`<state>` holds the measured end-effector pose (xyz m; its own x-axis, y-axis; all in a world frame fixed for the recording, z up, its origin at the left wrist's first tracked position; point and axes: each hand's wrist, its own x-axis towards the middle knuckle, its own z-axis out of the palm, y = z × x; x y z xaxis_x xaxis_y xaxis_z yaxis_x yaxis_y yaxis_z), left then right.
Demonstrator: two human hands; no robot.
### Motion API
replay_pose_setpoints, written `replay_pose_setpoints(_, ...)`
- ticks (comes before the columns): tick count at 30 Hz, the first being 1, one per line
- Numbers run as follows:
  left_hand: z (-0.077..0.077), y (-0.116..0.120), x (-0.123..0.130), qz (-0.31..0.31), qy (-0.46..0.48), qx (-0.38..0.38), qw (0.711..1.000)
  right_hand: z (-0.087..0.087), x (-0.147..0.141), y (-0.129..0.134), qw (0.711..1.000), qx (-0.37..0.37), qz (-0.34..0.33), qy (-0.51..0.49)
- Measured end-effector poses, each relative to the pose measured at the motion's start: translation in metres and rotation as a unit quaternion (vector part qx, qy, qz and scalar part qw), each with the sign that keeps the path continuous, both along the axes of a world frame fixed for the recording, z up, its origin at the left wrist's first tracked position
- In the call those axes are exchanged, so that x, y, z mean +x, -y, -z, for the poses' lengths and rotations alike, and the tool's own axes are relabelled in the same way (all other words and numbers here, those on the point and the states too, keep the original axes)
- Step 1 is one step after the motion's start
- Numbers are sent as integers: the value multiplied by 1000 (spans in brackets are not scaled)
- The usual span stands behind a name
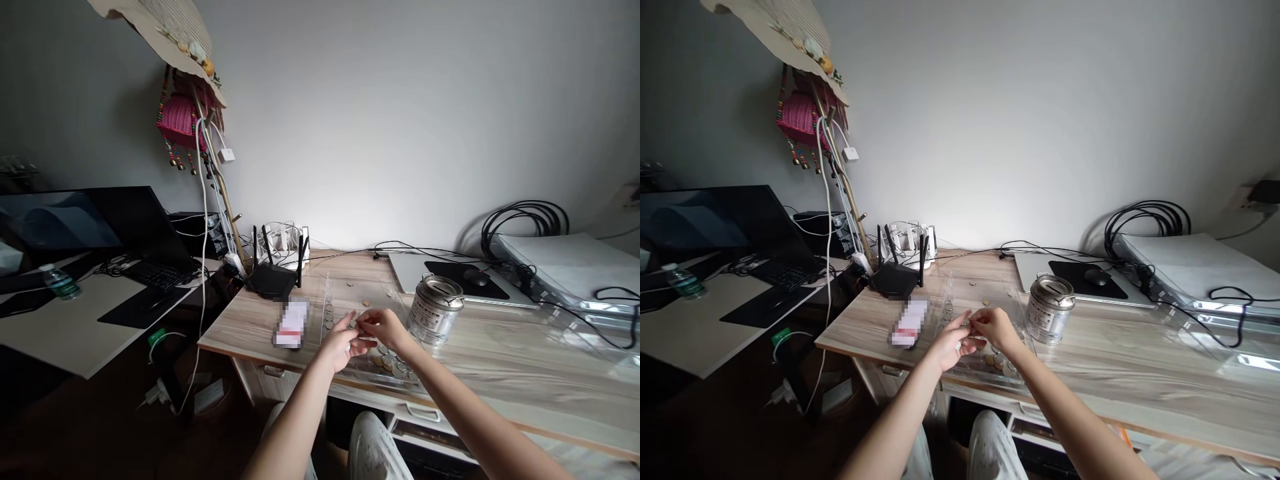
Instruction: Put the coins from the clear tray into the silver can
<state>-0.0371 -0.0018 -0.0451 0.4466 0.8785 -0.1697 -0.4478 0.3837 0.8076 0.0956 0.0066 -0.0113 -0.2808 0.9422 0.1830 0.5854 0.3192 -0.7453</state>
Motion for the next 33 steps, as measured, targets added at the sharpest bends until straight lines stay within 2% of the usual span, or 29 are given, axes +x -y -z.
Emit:
replay_pose_setpoints(3,0,0,-2,14,6,-10,1000,-26,28,1,982,133,118,58)
replay_pose_setpoints(5,1,-1,-3,19,10,-22,1000,-51,60,-1,941,210,237,120)
replay_pose_setpoints(7,2,-2,-3,18,15,-35,999,-72,95,-7,905,212,320,186)
replay_pose_setpoints(9,3,-2,-2,8,15,-43,999,-82,124,-15,891,184,334,246)
replay_pose_setpoints(11,3,-2,-1,-1,11,-46,999,-84,142,-21,896,157,312,274)
replay_pose_setpoints(15,1,-2,-2,1,15,-35,999,-80,153,-29,911,110,291,270)
replay_pose_setpoints(17,0,-3,-3,-2,24,-43,999,-79,148,-28,909,122,294,269)
replay_pose_setpoints(20,1,-6,-4,-10,51,-80,995,-73,122,-19,887,252,306,236)
replay_pose_setpoints(22,3,-7,-4,-8,74,-99,992,-61,90,-8,896,300,258,203)
replay_pose_setpoints(23,4,-8,-4,-9,85,-104,991,-52,72,-2,915,284,215,188)
replay_pose_setpoints(25,5,-10,-3,-18,97,-118,988,-31,36,8,956,218,77,183)
replay_pose_setpoints(27,5,-11,-2,-36,103,-132,985,-9,8,13,969,168,24,180)
replay_pose_setpoints(30,4,-12,-2,-34,111,-136,984,13,-11,13,978,134,5,160)
replay_pose_setpoints(33,4,-11,-3,-9,109,-127,986,13,-6,12,983,128,10,131)
